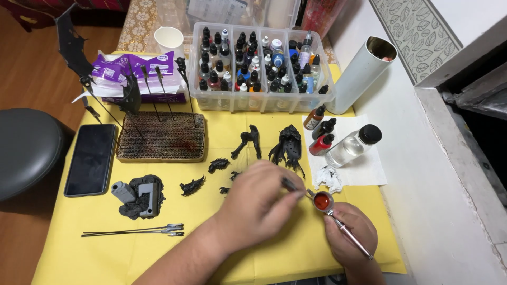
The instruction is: Preparing an airbrush with paint and using it to paint small figurines on a workspace.
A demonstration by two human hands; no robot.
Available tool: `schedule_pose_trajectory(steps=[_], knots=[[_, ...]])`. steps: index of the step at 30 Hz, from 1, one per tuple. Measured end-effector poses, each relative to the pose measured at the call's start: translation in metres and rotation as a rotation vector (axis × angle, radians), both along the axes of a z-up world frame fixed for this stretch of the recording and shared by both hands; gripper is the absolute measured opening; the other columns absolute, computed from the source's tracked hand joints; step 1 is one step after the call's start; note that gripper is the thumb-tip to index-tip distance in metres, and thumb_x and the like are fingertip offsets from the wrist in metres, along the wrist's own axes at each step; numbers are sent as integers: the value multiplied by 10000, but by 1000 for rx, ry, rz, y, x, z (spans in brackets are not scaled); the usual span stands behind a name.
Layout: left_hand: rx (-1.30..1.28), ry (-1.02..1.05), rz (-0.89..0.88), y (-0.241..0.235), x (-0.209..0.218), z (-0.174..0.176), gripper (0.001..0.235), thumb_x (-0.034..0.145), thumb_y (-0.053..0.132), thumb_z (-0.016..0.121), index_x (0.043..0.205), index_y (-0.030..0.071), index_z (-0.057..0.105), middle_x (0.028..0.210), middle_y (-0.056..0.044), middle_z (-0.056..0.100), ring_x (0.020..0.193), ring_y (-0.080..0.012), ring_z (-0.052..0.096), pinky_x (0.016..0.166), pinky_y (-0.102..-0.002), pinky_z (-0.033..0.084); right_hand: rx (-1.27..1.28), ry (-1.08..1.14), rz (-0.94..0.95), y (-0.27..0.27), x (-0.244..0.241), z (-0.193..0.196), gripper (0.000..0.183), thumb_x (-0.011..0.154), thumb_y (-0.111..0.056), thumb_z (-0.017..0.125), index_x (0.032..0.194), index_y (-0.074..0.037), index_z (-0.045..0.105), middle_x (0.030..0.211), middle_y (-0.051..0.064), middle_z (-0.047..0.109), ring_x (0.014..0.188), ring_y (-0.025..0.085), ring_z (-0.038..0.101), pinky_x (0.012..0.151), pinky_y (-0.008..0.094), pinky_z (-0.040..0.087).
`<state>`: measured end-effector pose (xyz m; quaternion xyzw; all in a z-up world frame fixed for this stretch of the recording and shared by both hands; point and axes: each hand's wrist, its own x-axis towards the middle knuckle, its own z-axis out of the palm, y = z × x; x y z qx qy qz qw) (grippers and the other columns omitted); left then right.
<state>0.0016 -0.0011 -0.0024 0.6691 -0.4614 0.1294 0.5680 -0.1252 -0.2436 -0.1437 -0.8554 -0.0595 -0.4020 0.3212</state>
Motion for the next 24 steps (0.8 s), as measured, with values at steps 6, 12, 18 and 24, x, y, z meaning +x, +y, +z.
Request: schedule_pose_trajectory(steps=[6, 12, 18, 24], knots=[[-74, 427, 117, 4, 6, -2, 35, 904, 107, 678, 919, 100, 709, 912, -30, 766, 862, -147, 747, 818, -287, 605, 18, -7, 25, 1, 0, 1, 189, 844, -13, 728, 988, -6, 605, 982, 223, 714, 830, 307, 737, 742, 361, 629], [-126, 407, 114, 5, 8, -1, 33, 918, 73, 666, 925, 85, 696, 929, -46, 764, 873, -146, 738, 843, -282, 597, 40, -31, 64, 4, 3, 8, 173, 835, 7, 728, 949, 29, 600, 951, 240, 702, 833, 330, 738, 751, 379, 644], [-200, 481, 111, 4, 11, -10, 41, 923, 60, 653, 933, 69, 693, 937, -63, 760, 906, -166, 727, 863, -313, 596, 103, -4, 87, 8, 4, 16, 144, 833, 19, 708, 906, 23, 585, 918, 217, 697, 777, 290, 709, 667, 328, 599], [-430, 517, 139, -8, 19, -18, 51, 959, 19, 642, 958, 69, 628, 958, -105, 742, 940, -192, 723, 907, -321, 593, 159, -8, 58, 2, 0, 5, 173, 818, 14, 729, 955, 7, 624, 969, 212, 723, 852, 292, 750, 746, 339, 637]])
